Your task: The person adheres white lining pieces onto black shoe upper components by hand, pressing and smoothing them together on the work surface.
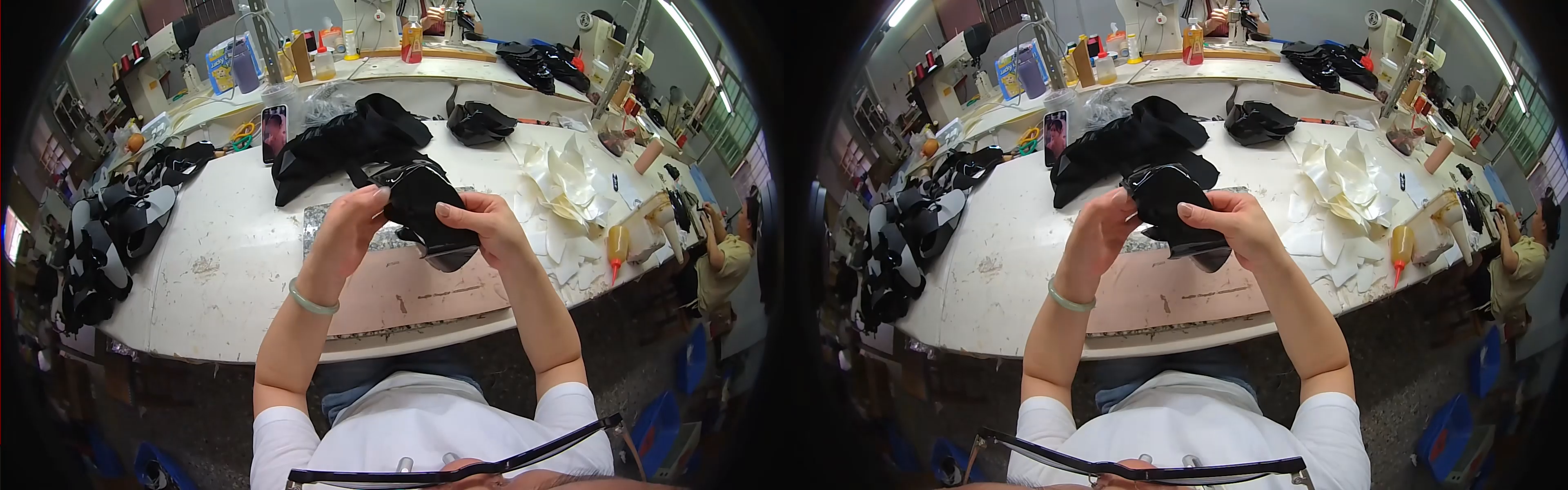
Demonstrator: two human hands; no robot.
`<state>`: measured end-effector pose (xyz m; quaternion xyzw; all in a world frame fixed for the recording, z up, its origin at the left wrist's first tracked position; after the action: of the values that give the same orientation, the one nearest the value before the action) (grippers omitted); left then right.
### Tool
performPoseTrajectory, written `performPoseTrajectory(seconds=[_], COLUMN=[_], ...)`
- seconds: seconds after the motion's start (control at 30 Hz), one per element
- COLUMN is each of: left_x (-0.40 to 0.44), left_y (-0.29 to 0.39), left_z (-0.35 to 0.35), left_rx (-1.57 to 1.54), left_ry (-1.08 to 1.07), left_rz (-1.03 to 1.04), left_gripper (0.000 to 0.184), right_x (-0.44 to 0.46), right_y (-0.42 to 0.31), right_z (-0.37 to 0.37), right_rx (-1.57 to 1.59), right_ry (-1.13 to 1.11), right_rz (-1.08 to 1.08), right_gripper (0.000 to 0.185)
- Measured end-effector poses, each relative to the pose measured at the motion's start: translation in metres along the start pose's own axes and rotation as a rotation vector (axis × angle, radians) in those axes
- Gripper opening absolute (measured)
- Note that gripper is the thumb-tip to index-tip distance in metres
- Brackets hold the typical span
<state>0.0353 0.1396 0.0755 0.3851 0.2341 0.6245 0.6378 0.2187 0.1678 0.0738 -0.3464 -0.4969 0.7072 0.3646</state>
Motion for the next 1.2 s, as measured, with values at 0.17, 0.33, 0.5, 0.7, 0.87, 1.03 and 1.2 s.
performPoseTrajectory(seconds=[0.17, 0.33, 0.5, 0.7, 0.87, 1.03, 1.2], left_x=[0.0, -0.002, -0.001, -0.004, -0.008, -0.004, 0.0], left_y=[-0.004, 0.001, -0.001, -0.014, -0.02, -0.025, -0.03], left_z=[-0.001, 0.01, 0.01, 0.003, 0.005, -0.002, -0.001], left_rx=[0.245, 0.193, 0.28, 0.177, 0.168, 0.26, 0.238], left_ry=[0.09, 0.107, 0.137, 0.194, 0.23, 0.254, 0.225], left_rz=[0.144, 0.173, 0.179, 0.095, 0.018, 0.033, 0.073], left_gripper=[0.02, 0.021, 0.025, 0.027, 0.022, 0.022, 0.026], right_x=[0.003, 0.008, 0.008, 0.012, 0.015, 0.019, 0.015], right_y=[-0.002, -0.014, -0.017, -0.015, -0.014, -0.006, -0.01], right_z=[0.003, 0.004, 0.006, 0.009, 0.008, -0.002, -0.005], right_rx=[-0.049, -0.185, -0.283, -0.413, -0.403, -0.391, -0.456], right_ry=[0.025, 0.037, 0.042, 0.116, 0.136, 0.034, 0.026], right_rz=[-0.122, -0.162, -0.163, -0.244, -0.235, -0.181, -0.121], right_gripper=[0.026, 0.027, 0.028, 0.026, 0.028, 0.039, 0.057])
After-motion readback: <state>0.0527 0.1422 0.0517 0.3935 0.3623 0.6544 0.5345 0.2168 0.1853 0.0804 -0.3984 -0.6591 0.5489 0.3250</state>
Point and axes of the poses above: each hand's wrist, its own x-axis towards the middle knuckle, its own z-axis out of the palm, y = z × x, the point moved 4 cm from there along x, towards the middle knuckle, and after that the axes turned 5 degrees about z, right-handed, at the moved point
